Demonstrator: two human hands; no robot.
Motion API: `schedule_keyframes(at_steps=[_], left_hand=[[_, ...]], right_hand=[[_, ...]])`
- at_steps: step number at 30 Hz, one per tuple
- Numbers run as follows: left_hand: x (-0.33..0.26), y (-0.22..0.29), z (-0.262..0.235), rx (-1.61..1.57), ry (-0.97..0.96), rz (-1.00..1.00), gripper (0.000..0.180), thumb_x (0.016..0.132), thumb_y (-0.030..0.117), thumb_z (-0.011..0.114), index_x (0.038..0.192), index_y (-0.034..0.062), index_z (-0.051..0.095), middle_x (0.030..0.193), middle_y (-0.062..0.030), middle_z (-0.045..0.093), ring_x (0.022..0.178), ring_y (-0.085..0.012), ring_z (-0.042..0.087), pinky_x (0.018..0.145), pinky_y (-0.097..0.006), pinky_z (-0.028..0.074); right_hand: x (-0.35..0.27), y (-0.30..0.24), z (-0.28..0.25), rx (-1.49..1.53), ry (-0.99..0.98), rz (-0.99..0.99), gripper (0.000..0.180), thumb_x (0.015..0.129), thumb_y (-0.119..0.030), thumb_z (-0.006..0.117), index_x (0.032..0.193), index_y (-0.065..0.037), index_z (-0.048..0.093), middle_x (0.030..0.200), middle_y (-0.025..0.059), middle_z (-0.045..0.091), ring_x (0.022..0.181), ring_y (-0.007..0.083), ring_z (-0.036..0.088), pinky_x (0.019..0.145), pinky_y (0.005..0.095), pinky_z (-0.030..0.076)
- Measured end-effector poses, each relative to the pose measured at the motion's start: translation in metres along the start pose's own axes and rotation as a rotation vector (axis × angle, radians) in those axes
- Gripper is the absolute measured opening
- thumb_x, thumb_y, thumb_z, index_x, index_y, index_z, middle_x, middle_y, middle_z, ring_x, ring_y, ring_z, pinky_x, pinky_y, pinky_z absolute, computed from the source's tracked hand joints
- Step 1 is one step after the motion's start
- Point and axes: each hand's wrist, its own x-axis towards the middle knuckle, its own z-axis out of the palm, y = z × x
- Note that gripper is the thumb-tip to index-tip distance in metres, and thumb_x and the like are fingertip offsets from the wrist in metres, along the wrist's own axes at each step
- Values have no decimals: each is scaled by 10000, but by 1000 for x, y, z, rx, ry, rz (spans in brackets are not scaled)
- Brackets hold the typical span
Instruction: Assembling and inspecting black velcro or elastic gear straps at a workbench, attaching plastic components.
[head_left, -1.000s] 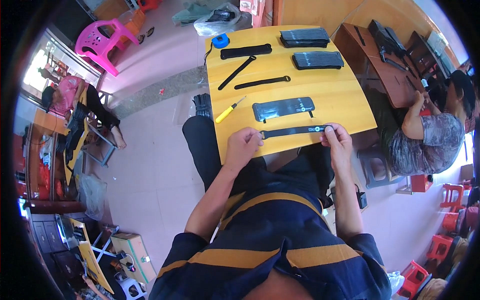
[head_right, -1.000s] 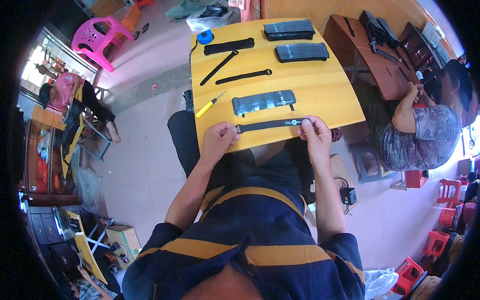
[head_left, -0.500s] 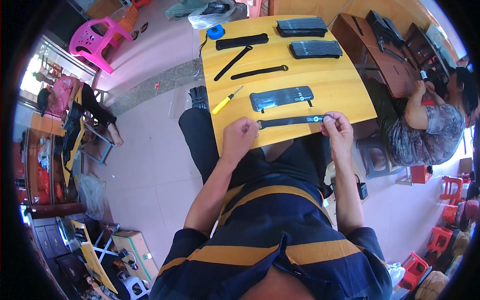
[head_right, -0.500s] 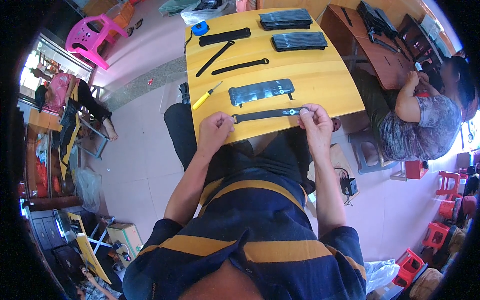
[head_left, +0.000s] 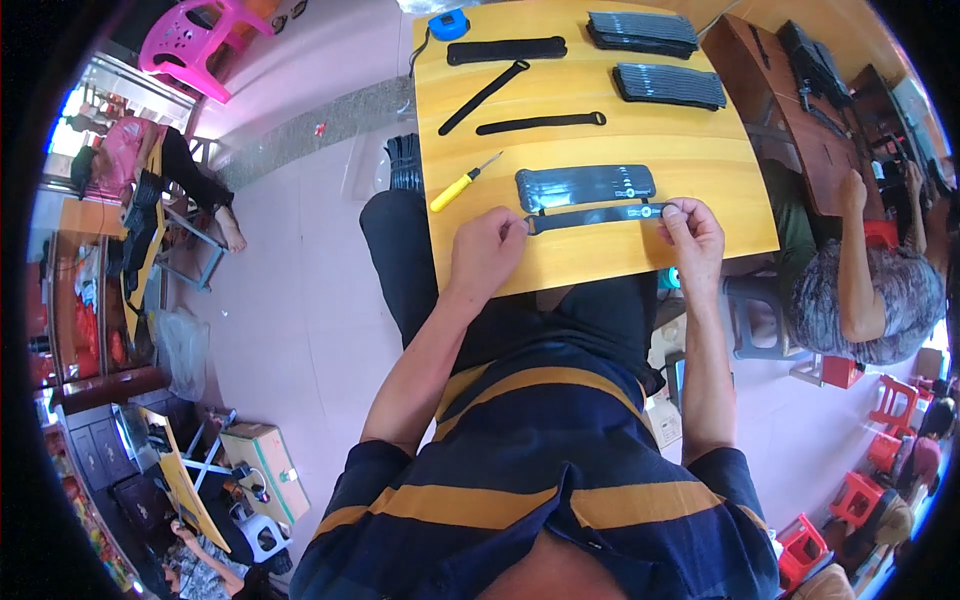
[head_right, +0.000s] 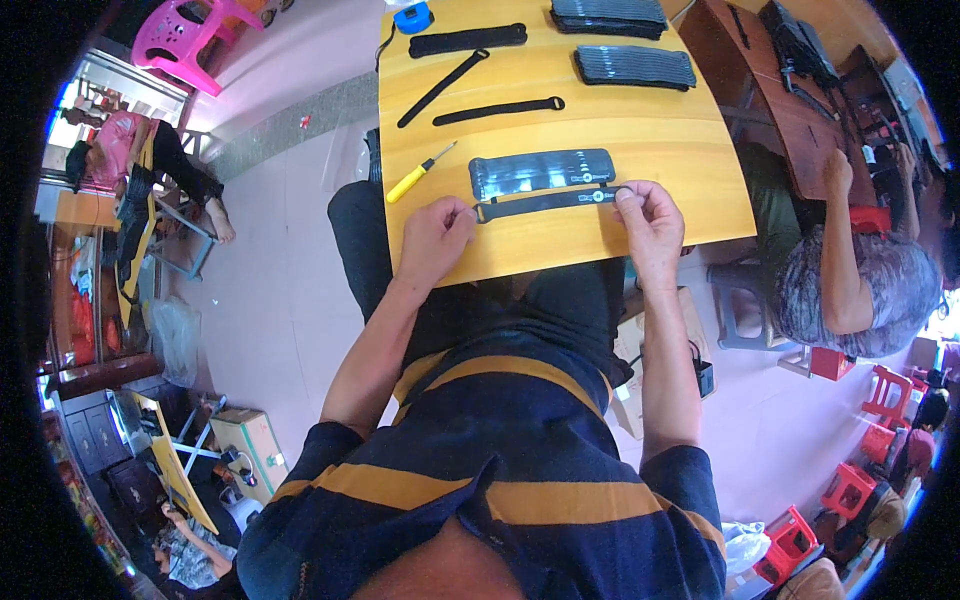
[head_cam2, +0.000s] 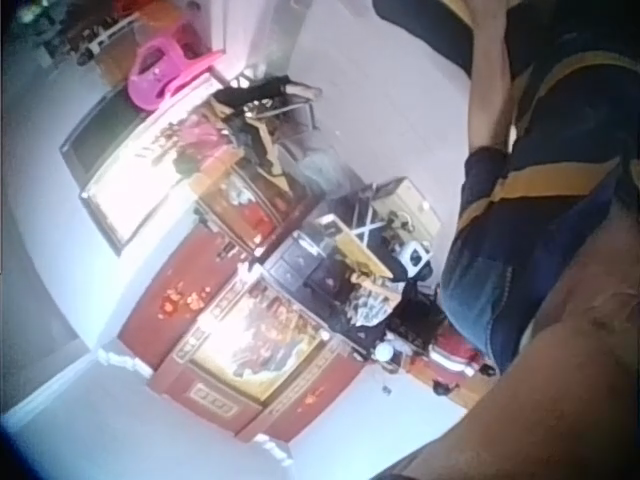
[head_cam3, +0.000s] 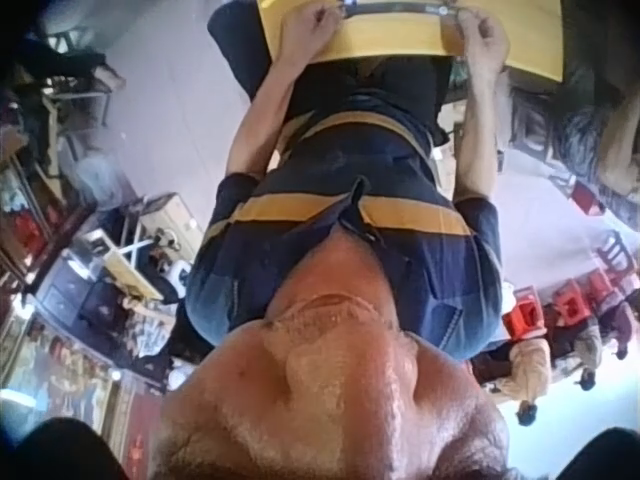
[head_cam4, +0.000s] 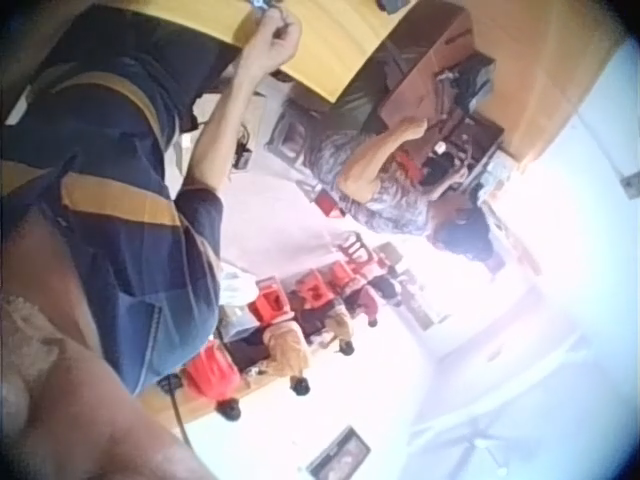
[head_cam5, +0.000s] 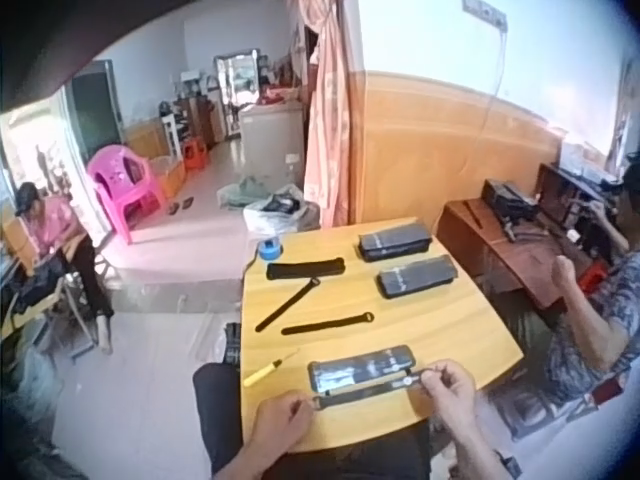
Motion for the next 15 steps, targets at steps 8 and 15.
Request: schedule_keyframes(at_steps=[8,15], left_hand=[[14,23,-3,169,3,-10,161,944,152,647,893,14,711,814,-181,731,749,-360,723,688,-436,565],[24,30,-7,177,-68,-100,146,939,141,661,870,20,706,750,-171,705,666,-345,695,628,-423,534]], right_hand=[[27,10,5,21,35,116,98,992,-98,712,1055,-22,714,837,-42,648,743,38,576,676,203,498],[35,8,3,-50,-21,191,75,990,-77,702,1040,-23,718,823,-39,645,724,41,571,667,197,477]])
